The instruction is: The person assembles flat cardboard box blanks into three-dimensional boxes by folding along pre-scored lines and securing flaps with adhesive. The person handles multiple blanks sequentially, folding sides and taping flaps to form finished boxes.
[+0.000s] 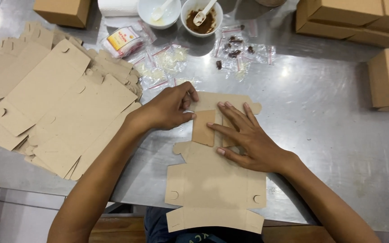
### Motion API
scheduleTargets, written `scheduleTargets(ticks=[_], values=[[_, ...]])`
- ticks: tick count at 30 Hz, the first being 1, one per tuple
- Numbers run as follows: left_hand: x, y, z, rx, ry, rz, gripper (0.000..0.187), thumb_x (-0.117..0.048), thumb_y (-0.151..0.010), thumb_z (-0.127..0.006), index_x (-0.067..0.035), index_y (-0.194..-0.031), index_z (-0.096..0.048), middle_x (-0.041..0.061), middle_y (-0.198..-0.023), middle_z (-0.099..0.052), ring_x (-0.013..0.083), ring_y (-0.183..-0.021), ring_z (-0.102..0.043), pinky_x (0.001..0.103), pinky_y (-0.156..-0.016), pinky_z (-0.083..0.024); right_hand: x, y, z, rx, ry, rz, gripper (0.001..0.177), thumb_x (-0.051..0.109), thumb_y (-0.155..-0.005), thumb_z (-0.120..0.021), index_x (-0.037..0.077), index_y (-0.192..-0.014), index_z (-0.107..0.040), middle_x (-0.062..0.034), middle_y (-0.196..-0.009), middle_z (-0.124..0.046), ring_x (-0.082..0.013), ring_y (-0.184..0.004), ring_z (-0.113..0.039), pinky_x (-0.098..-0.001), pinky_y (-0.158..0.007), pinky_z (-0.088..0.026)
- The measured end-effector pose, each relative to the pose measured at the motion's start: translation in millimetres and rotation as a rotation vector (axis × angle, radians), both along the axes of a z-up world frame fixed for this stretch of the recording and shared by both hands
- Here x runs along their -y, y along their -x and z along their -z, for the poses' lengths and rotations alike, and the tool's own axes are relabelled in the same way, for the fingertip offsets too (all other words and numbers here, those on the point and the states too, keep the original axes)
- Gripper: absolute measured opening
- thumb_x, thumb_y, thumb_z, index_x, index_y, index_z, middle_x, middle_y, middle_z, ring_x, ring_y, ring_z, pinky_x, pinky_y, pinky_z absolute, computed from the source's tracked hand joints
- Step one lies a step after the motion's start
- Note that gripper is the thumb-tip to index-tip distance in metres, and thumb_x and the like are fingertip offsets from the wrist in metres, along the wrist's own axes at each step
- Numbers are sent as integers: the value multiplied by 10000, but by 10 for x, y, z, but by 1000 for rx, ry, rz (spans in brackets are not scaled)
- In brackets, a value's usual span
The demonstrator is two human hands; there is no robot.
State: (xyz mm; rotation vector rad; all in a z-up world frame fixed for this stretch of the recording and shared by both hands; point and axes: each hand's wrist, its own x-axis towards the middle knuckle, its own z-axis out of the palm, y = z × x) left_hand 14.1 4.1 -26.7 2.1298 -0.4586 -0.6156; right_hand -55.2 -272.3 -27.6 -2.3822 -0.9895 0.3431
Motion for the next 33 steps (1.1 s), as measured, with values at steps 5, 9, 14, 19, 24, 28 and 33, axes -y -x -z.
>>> scheduleTargets(ticks=[5, 9, 14, 19, 24, 28, 33], values=[[12, 7, 33, 45, 4, -41, 442, -87, -831, -749, -14, -1231, -574, 101, -827, -660, 301, -731, -691, 432, -692, -536, 136, -31, -211, -25, -81, 67, 754, 327, -836, -766, 186, -1523, -487, -221, -1629, -338, -476, -1506, -308, -657, -1228, -162], [34, 37, -9, 82, -3, -77, 550, -84, -857, -726, -3, -1357, -510, 119, -824, -667, 296, -704, -717, 427, -685, -558, 333, -51, -356, 26, -21, 136, 929, 394, -767, -803, 112, -1567, -425, -193, -1387, -488, -451, -1333, -497, -624, -1135, -349], [117, 100, -229, 101, -71, -68, 591, -145, -841, -772, -8, -1366, -537, 135, -836, -660, 308, -735, -716, 430, -710, -559, 447, -127, -643, -209, 115, 183, 1014, 420, -773, -760, 80, -1620, -319, -158, -1093, -669, -357, -1017, -645, -512, -888, -492], [161, 122, -343, 91, -136, -38, 660, -195, -792, -828, -16, -1369, -561, 162, -866, -654, 344, -774, -716, 457, -757, -551, 580, -188, -547, -433, 9, 183, 1002, 142, -760, -696, 39, -1636, -220, -194, -1010, -722, -353, -888, -679, -501, -843, -526], [142, 28, -249, 70, -139, -155, 576, -305, -829, -828, -24, -1284, -616, 124, -804, -650, 296, -718, -699, 417, -718, -547, 647, -273, -337, -571, -271, 283, 943, -107, -750, -568, 42, -1626, -252, -221, -1066, -741, -303, -773, -678, -390, -655, -537], [310, 259, -760, 92, -293, -205, 697, -503, -806, -823, 2, -1249, -637, 181, -886, -705, 362, -847, -736, 474, -767, -550, 590, -297, -404, -601, -417, 368, 717, -91, -836, -462, 42, -1539, -411, -224, -1022, -757, -258, -703, -728, -337, -552, -568], [260, 250, -806, 234, -300, -104, 755, -559, -744, -843, 5, -1207, -651, 268, -1062, -682, 512, -1073, -679, 576, -903, -520, 553, -424, -604, -530, -585, 340, 519, -91, -869, -490, -6, -1370, -597, -197, -952, -730, -297, -725, -764, -388, -540, -660]])
